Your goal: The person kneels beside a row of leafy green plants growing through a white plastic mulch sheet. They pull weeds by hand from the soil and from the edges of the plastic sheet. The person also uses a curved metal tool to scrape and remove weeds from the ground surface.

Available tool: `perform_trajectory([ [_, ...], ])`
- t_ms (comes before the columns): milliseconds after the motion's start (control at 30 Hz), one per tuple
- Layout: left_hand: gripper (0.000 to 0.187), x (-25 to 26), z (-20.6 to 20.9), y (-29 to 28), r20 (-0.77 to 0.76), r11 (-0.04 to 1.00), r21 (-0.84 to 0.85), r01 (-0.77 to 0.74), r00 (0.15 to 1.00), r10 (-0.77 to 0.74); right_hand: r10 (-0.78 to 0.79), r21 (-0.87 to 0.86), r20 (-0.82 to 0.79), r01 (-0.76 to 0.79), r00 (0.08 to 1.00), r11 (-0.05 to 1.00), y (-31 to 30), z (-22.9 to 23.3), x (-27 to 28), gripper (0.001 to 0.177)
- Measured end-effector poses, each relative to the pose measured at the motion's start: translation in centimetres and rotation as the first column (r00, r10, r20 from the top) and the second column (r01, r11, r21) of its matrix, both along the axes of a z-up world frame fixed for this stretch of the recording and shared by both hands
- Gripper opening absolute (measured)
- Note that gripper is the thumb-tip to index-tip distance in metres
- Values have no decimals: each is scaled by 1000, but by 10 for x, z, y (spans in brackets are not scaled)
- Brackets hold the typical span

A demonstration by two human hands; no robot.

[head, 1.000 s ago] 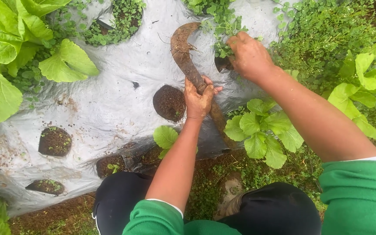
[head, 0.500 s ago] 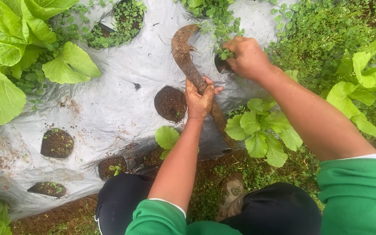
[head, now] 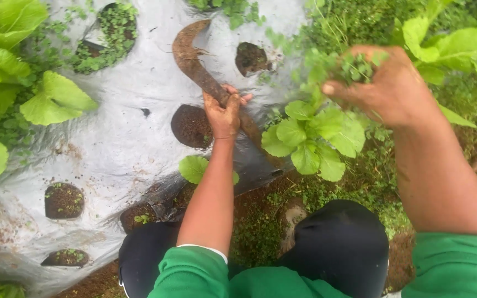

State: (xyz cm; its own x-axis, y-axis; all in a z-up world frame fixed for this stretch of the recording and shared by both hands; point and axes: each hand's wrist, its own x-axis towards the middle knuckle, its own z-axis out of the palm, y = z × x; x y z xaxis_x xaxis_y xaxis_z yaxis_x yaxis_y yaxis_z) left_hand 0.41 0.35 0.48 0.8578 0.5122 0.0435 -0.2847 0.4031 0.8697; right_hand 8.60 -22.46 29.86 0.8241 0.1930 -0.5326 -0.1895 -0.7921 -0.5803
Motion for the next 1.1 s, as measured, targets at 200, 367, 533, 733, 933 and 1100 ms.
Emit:
perform_trajectory([
  [200, 47, -1, 0, 2, 64, 1000, -7, -14, 998, 15, -470, -240, -226, 419, 853, 876, -139, -37, -115, 41],
  [367, 33, -6, 24, 1, 49, 998, 43, -52, 998, 50, -267, -413, -494, 47, 827, 909, -207, -140, -205, 47],
  [533, 35, -25, 92, -9, 37, 940, 334, 64, 996, -81, -60, -287, -34, 48, 998, 957, -225, -178, -218, 43],
  [733, 32, -28, 138, -36, 1, 918, 366, 151, 987, -163, 15, 241, 416, -126, 909, 962, -161, -146, -165, 20],
  [933, 50, -14, 92, -25, -394, 929, 193, 316, 892, -222, -24, 302, 394, -105, 919, 948, -146, -160, -159, 16],
  [1100, 54, 10, 79, -31, -648, 889, 303, 342, 759, -71, -29, 329, 310, -79, 950, 941, -162, -183, -174, 19],
])
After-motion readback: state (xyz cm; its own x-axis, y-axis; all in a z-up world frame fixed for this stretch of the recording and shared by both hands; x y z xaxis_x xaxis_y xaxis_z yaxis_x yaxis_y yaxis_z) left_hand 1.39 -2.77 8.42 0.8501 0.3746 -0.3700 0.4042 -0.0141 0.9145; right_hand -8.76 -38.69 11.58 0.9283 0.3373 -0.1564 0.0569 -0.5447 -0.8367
